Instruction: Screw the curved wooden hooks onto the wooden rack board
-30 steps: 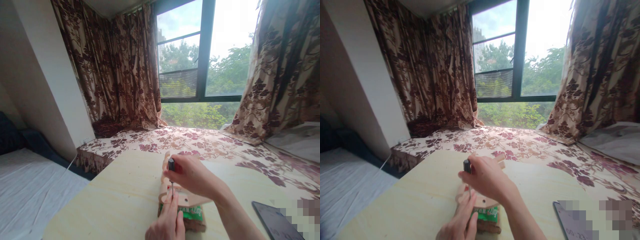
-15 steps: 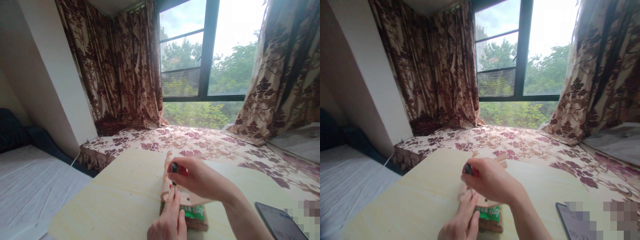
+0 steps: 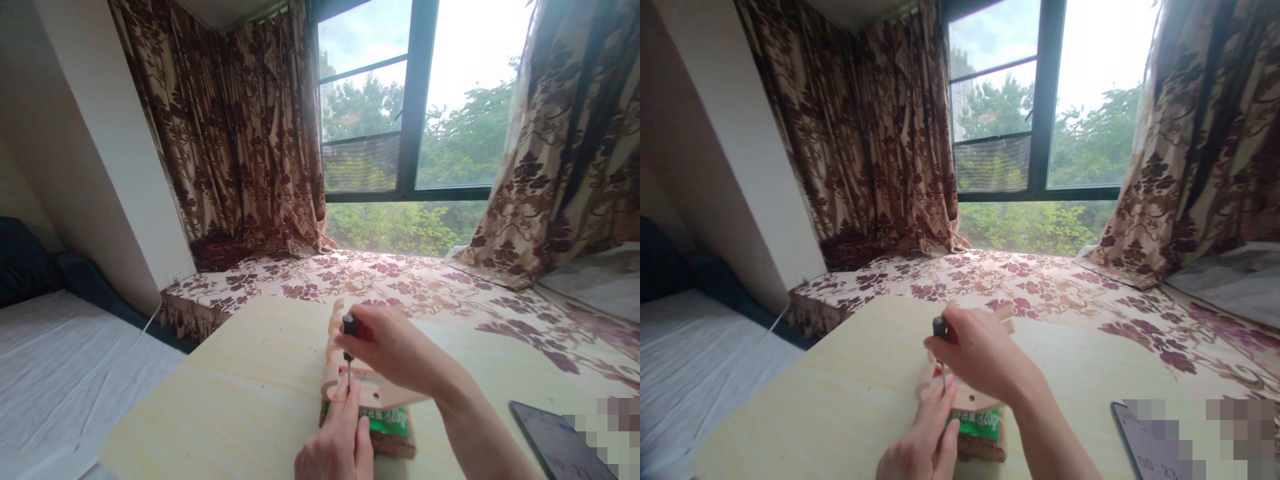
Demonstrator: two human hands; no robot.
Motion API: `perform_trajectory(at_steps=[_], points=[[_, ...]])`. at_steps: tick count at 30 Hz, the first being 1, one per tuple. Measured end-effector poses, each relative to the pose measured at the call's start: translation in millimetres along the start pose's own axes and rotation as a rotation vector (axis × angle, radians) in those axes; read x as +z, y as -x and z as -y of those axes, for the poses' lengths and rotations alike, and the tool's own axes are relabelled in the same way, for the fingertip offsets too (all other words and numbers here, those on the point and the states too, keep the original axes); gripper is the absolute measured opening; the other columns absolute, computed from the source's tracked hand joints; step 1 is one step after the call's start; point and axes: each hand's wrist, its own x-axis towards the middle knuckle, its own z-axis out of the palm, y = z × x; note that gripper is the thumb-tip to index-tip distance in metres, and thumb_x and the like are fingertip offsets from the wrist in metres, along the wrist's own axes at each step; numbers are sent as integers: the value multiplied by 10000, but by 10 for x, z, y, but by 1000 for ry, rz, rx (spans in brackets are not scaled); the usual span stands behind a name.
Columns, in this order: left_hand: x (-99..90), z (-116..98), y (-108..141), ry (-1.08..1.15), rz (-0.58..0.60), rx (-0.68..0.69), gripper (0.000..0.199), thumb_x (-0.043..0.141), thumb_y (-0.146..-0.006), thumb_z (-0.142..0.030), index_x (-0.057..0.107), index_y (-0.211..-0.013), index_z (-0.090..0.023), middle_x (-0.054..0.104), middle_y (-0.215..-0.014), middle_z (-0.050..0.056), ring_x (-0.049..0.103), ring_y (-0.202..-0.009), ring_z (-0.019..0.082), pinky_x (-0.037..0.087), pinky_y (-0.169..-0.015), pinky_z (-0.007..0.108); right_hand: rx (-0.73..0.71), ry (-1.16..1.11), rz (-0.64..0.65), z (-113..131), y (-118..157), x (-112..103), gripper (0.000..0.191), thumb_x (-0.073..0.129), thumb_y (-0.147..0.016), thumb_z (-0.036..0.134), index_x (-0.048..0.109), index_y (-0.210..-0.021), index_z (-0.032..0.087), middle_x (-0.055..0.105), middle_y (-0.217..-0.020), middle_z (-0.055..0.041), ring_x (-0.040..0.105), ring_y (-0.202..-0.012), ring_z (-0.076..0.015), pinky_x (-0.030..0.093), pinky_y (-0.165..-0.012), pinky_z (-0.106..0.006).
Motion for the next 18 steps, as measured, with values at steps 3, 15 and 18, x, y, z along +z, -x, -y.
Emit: perform_trajectory(at_steps=[3, 15, 18], points=[[-73, 26, -29, -3, 45, 57, 472, 358, -860, -165, 487, -1312, -202, 569, -1281, 61, 662, -957, 127, 530, -697, 152, 29, 37, -39, -28, -24, 21, 262, 571, -809, 367, 463, -650, 188, 485, -592, 33, 373, -554, -89, 223, -497, -253], [-111, 78, -42, -7, 70, 146, 496, 389, -857, -162, 435, -1349, -213, 536, -1304, 48, 650, -979, 126, 525, -684, 138, 47, 44, -42, -24, -37, 5, 234, 544, -830, 385, 510, -704, 190, 483, -600, 30, 371, -554, -94, 223, -500, -258], [-13, 43, -3, -24, 9, 68, 481, 336, -858, -145, 491, -1307, -219, 536, -1307, 33, 645, -994, 123, 530, -716, 157, -23, -61, 57, -16, -5, -12, 131, 536, -827, 300, 542, -751, 194, 510, -641, 32, 410, -585, -92, 256, -516, -245]])
